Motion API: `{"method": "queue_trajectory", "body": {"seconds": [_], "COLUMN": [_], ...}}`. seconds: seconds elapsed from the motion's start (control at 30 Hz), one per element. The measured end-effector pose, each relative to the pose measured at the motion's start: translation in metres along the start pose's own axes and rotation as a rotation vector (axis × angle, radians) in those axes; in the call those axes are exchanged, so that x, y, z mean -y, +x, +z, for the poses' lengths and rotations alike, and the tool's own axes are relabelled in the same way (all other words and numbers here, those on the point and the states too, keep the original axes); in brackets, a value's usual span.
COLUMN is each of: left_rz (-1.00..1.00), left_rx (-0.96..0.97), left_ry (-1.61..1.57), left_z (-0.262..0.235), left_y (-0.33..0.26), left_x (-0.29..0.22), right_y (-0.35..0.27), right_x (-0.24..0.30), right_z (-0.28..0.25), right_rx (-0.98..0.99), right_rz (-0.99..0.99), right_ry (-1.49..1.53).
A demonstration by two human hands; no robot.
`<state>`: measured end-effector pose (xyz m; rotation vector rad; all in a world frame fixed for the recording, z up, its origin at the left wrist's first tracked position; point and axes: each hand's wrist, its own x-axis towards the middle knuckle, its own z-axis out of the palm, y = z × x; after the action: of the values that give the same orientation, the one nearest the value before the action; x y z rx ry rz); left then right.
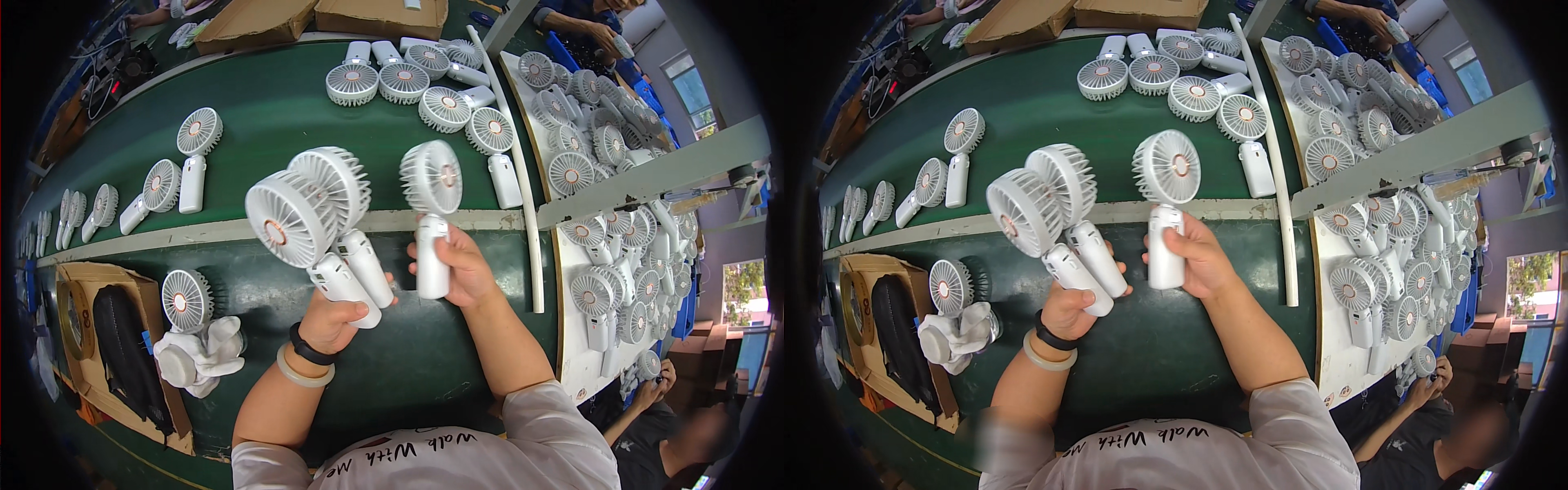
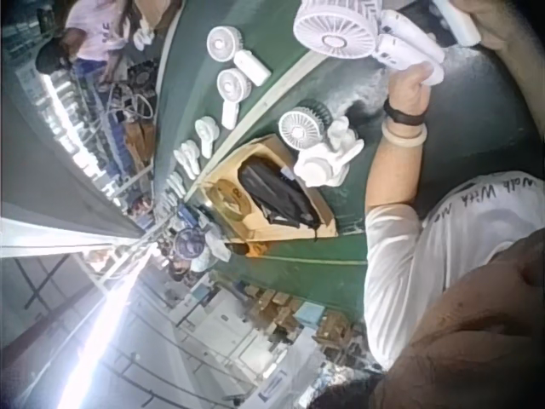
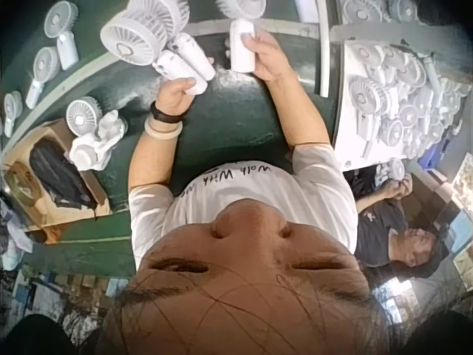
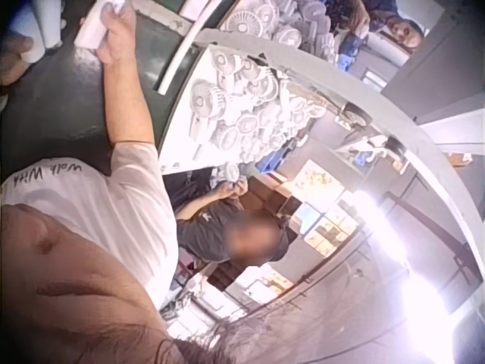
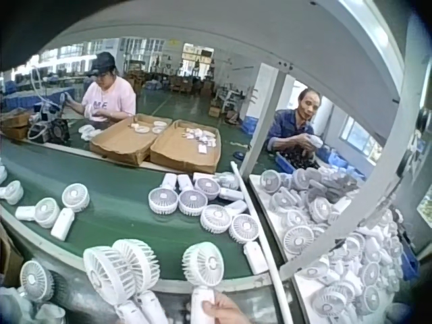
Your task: The person assembles white portable fans on a green workbench. They pick up fan heads and handles, connect them, and test the fans by pressing buttons to ensure the blades spin. The person then stacks the assembled fans together in groups before placing them on the table.
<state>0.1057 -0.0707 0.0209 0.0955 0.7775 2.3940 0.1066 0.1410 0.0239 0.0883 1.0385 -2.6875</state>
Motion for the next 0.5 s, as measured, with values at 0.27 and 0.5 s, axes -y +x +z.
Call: {"method": "queue_trajectory", "body": {"seconds": [0.27, 0.5], "left_rz": [0.010, 0.033], "left_rx": [-0.088, -0.067], "left_ry": [-0.026, 0.057], "left_z": [0.006, 0.007], "left_y": [0.002, 0.001], "left_x": [-0.001, 0.000], "right_y": [0.000, 0.002], "right_x": [0.001, -0.007], "right_z": [0.018, 0.015], "right_rx": [-0.088, -0.127], "right_rz": [-0.029, -0.118], "right_ry": [-0.154, -0.354]}}
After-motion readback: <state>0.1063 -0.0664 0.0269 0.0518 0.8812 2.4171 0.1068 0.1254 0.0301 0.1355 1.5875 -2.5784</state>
